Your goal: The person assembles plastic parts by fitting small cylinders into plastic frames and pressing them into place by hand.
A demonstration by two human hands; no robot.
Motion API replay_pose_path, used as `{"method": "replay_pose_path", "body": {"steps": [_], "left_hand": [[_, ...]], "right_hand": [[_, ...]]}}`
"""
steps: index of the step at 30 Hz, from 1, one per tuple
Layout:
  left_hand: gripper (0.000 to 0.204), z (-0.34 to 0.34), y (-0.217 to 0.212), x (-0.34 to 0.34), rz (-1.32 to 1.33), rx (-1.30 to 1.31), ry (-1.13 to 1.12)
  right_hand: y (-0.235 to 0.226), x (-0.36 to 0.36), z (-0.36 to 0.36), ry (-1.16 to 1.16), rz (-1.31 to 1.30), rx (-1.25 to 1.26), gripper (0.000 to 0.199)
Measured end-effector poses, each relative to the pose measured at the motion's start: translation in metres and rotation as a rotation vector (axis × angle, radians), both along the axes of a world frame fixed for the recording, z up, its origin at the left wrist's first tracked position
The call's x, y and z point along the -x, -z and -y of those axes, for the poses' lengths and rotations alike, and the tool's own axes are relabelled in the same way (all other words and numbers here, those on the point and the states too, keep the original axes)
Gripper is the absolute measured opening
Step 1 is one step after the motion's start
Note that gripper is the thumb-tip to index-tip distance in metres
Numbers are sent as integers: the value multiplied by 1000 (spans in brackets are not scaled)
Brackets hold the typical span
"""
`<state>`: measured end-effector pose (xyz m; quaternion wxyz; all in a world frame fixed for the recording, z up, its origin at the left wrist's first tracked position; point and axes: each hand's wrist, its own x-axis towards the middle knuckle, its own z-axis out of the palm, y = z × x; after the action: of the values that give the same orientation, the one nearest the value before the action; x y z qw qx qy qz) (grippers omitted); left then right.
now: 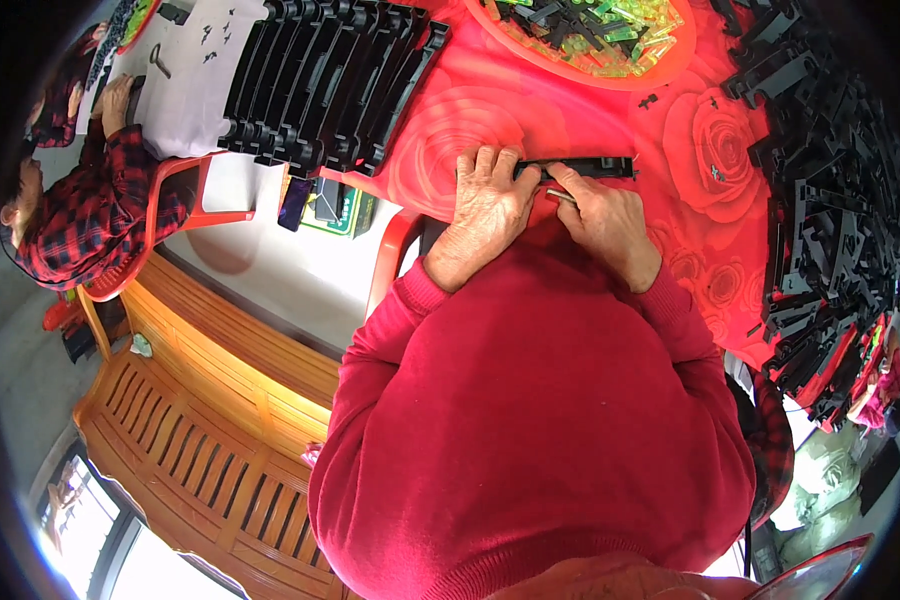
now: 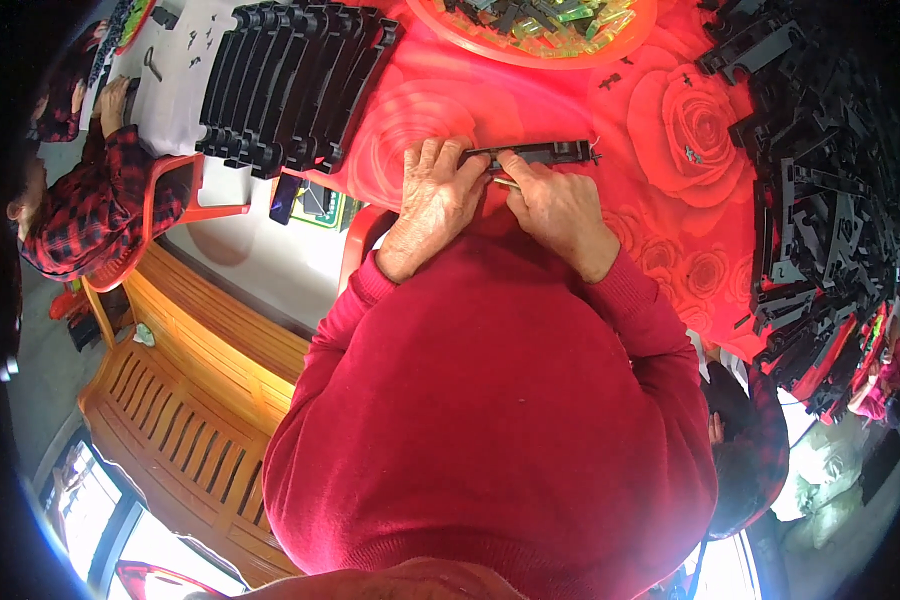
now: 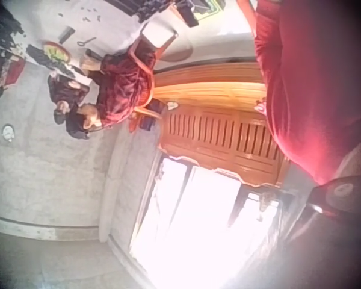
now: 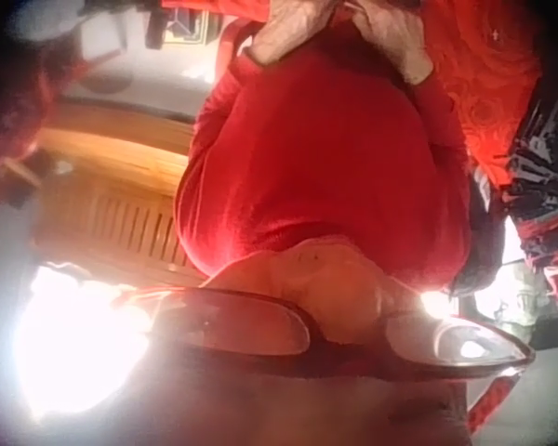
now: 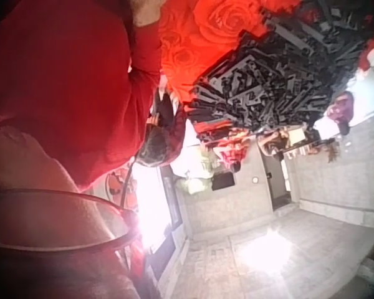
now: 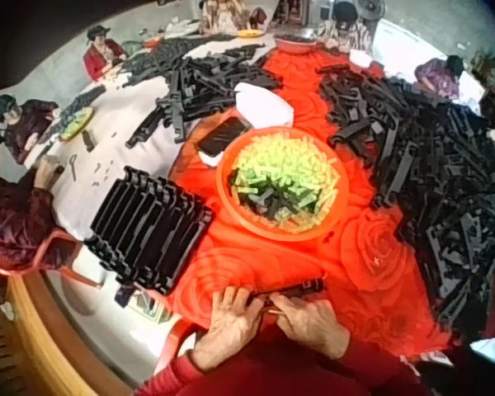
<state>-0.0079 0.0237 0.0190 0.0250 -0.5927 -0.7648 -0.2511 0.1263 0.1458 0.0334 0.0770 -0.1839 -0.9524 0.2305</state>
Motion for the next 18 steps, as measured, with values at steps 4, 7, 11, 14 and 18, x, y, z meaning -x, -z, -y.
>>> {"method": "replay_pose_path", "body": {"steps": [4, 7, 11, 14, 18], "left_hand": [[22, -1, 2, -1, 5, 25, 11], [21, -2, 1, -1, -26, 23, -4], [25, 2, 1, 2, 16, -1, 35], [28, 7, -2, 4, 31, -37, 41], [31, 12, -8, 9, 23, -101, 23]], "right_hand": [[-4, 2, -2, -5, 57, 4, 36], [-5, 4, -3, 1, 104, 33, 35], [-4, -2, -5, 10, -19, 220, 32], [-14, -10, -9, 89, -208, 376, 23], [-32, -11, -22, 208, -342, 392, 7]]}}
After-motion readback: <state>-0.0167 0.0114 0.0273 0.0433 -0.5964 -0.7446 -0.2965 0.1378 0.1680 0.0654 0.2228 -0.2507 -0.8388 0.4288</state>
